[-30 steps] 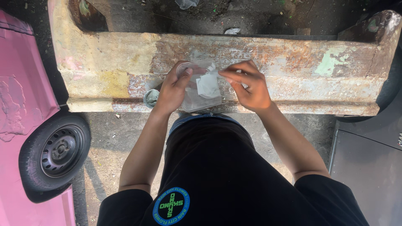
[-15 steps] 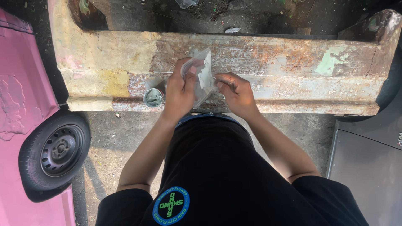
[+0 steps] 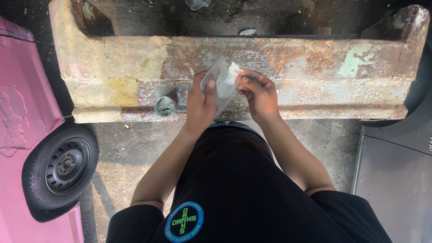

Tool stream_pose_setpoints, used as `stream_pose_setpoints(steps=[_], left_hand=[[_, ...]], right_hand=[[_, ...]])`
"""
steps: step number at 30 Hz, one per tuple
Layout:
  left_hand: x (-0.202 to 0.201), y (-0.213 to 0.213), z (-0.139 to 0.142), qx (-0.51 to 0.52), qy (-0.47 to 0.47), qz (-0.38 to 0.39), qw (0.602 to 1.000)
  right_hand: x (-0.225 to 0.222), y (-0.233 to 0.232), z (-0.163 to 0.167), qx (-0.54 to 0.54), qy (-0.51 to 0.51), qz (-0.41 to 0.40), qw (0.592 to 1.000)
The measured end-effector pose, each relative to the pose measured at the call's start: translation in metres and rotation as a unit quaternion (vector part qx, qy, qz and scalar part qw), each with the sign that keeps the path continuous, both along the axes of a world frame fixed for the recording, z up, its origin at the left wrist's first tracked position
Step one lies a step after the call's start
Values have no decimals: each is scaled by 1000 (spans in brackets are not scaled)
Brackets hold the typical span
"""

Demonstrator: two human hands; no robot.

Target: The person scoops a white paste from a can into a plastic container using a small tool, then uses their fingers to spread the paste onto a rusty metal surface. The person continues to apply and smooth the paste over a small area of the metal.

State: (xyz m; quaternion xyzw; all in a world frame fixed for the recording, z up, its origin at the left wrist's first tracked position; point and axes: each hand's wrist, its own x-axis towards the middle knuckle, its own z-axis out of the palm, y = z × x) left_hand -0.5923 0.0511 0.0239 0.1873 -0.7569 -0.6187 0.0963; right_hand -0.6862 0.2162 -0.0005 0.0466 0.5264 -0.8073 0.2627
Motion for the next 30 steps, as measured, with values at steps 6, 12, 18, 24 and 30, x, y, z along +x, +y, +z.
stream_pose_setpoints(steps=[6,12,18,24,30], left_hand=[[-8,-32,-4,231,35,-14,972],[-6,-55,7,383,1,1,924],[-5,-55,9,217,-27,-19,976],[-11,-38,3,182,58,-64,979],[-9,-50,8,119,51,-32,991]], right_hand=[[2,6,28,284,568,153,757],[-4,26,41,286,631,199,693],[-6,36,48,283,592,153,739],[5,8,47,291,640,141,697],[12,13,53,293,660,169,671]])
